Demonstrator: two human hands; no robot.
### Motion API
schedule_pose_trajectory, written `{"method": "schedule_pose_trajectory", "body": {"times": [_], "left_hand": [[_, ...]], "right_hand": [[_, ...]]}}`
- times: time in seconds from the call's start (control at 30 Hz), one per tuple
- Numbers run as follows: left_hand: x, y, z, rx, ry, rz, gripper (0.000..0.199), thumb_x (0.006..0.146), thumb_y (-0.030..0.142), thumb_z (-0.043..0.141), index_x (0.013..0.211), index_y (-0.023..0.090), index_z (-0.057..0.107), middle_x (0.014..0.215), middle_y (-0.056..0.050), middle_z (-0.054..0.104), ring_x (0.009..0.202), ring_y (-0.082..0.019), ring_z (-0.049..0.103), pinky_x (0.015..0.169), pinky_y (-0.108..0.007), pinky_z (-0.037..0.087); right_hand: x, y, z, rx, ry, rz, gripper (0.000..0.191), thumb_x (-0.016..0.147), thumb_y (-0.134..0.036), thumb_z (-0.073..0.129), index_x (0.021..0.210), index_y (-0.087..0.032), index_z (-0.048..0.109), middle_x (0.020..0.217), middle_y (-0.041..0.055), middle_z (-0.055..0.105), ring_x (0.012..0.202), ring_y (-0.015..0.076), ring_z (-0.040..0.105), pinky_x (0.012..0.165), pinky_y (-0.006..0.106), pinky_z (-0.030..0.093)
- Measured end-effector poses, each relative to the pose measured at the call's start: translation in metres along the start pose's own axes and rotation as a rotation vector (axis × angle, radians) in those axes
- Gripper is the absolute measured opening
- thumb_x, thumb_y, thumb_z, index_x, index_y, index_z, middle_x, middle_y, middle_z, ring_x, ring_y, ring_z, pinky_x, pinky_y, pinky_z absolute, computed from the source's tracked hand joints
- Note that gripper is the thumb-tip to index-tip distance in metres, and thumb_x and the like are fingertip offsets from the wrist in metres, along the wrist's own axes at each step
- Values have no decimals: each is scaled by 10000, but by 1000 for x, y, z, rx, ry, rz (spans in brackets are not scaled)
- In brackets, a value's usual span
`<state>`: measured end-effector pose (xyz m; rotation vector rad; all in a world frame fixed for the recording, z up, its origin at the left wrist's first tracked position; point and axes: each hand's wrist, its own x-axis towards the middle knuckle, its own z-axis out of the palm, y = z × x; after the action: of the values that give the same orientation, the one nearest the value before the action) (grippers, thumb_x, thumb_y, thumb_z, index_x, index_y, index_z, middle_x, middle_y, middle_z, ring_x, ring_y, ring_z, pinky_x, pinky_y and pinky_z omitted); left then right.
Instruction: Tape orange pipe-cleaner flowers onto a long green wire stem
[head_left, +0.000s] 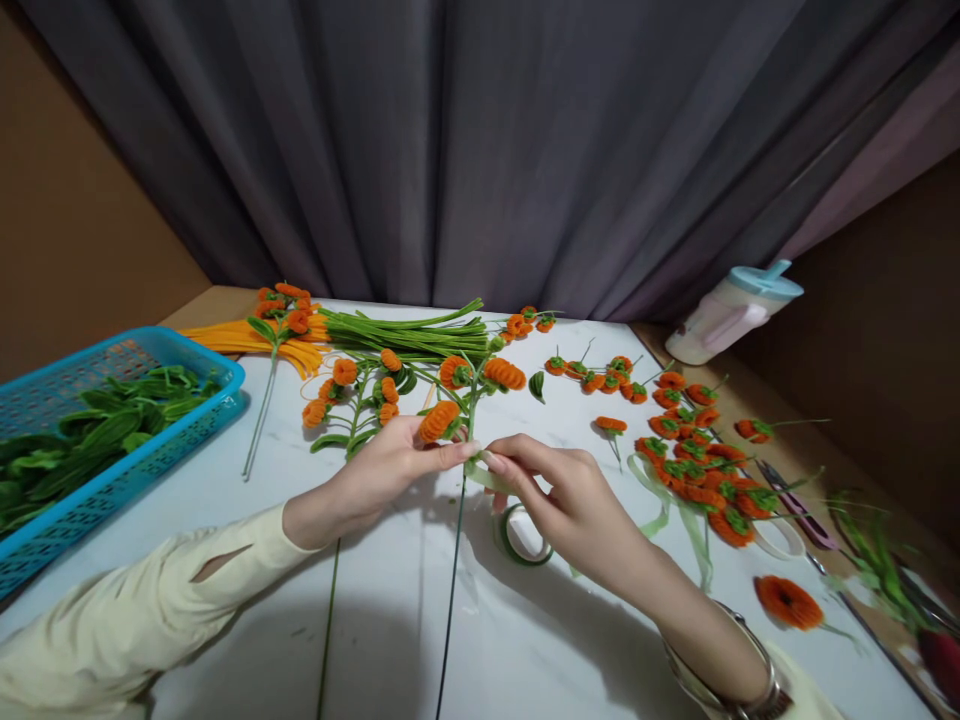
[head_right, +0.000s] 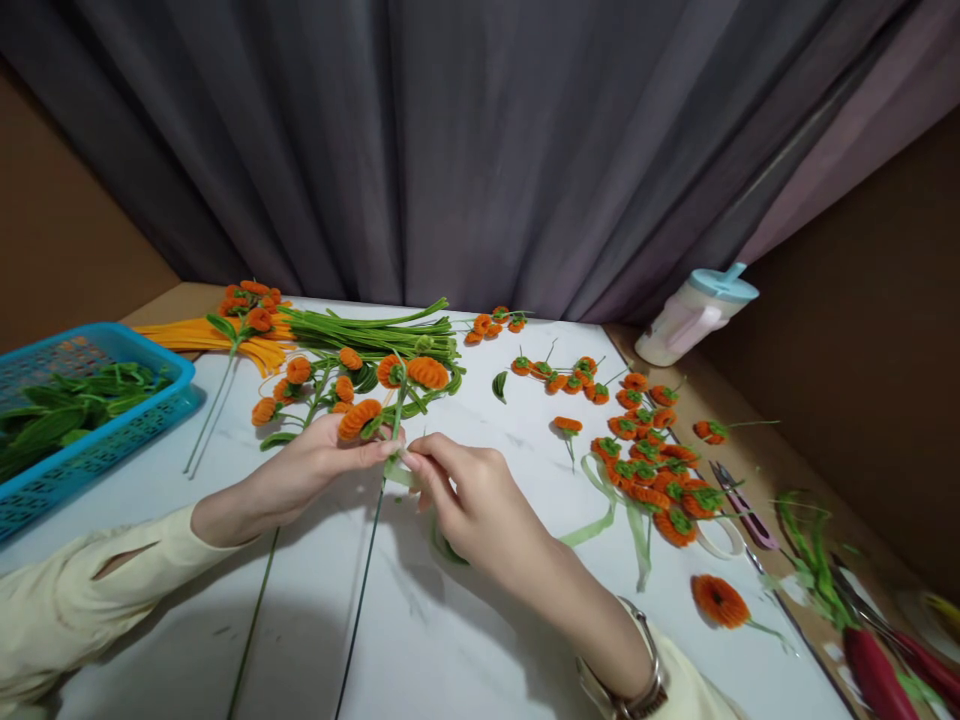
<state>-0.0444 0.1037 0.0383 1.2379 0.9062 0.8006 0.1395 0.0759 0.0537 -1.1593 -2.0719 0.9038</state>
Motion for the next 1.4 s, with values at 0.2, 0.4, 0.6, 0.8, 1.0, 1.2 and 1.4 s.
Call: {"method": "schedule_pose_trajectory", "body": {"times": [0.2, 0.4, 0.6, 0.8, 1.0, 1.2, 1.4], "left_hand": [[0, -1, -2, -33, -10, -33, 216, 744, 340, 688, 832, 150, 634, 836, -26, 639, 810, -153, 544, 747, -245, 417], [2, -3, -3, -104, -59, -38, 227, 734, 354, 696, 811, 144, 654, 818, -26, 656, 814, -154, 553, 778, -254, 406], [4, -4, -4, -114, -25, -61, 282, 689, 368, 729, 838, 138, 659, 846, -37, 662, 832, -172, 556, 797, -280, 399], [5, -5, -4, -87, -42, -55, 266, 714, 377, 708, 813, 140, 638, 807, -24, 635, 806, -162, 544, 789, -279, 395], [5, -8, -5, -71, -39, -37, 240, 733, 358, 697, 816, 146, 619, 796, -20, 615, 820, -165, 539, 770, -272, 397], [4, 0, -5, -93, -58, -2, 154, 742, 298, 698, 785, 165, 633, 787, -1, 609, 794, -144, 534, 756, -254, 399], [3, 3, -7, -137, -73, -22, 110, 741, 262, 708, 741, 170, 648, 774, 8, 606, 772, -117, 533, 736, -227, 395]], "right_hand": [[-1, 3, 1, -116, 28, -47, 202, 946, -252, 394, 870, -171, 563, 574, 0, 573, 484, 112, 518, 519, 214, 374], [0, 2, 0, -122, 27, -55, 202, 952, -247, 375, 864, -183, 545, 517, -24, 530, 444, 105, 466, 520, 215, 367], [0, 9, 3, -280, 67, -182, 160, 948, -220, 379, 887, -183, 523, 644, 20, 583, 503, 120, 482, 512, 229, 351], [-2, 14, 4, -530, 79, -364, 193, 896, -52, 340, 932, -133, 511, 672, 43, 578, 523, 140, 469, 517, 255, 343], [-2, 12, 2, -598, 78, -389, 242, 862, -9, 317, 899, -146, 512, 644, 22, 550, 483, 129, 419, 485, 252, 319], [-2, 13, -6, -516, 33, -294, 220, 872, -53, 332, 878, -136, 535, 662, 52, 579, 531, 148, 498, 508, 255, 344], [2, 11, -14, -422, -31, 3, 206, 910, -194, 392, 824, -159, 575, 594, 23, 577, 471, 120, 471, 491, 242, 314]]}}
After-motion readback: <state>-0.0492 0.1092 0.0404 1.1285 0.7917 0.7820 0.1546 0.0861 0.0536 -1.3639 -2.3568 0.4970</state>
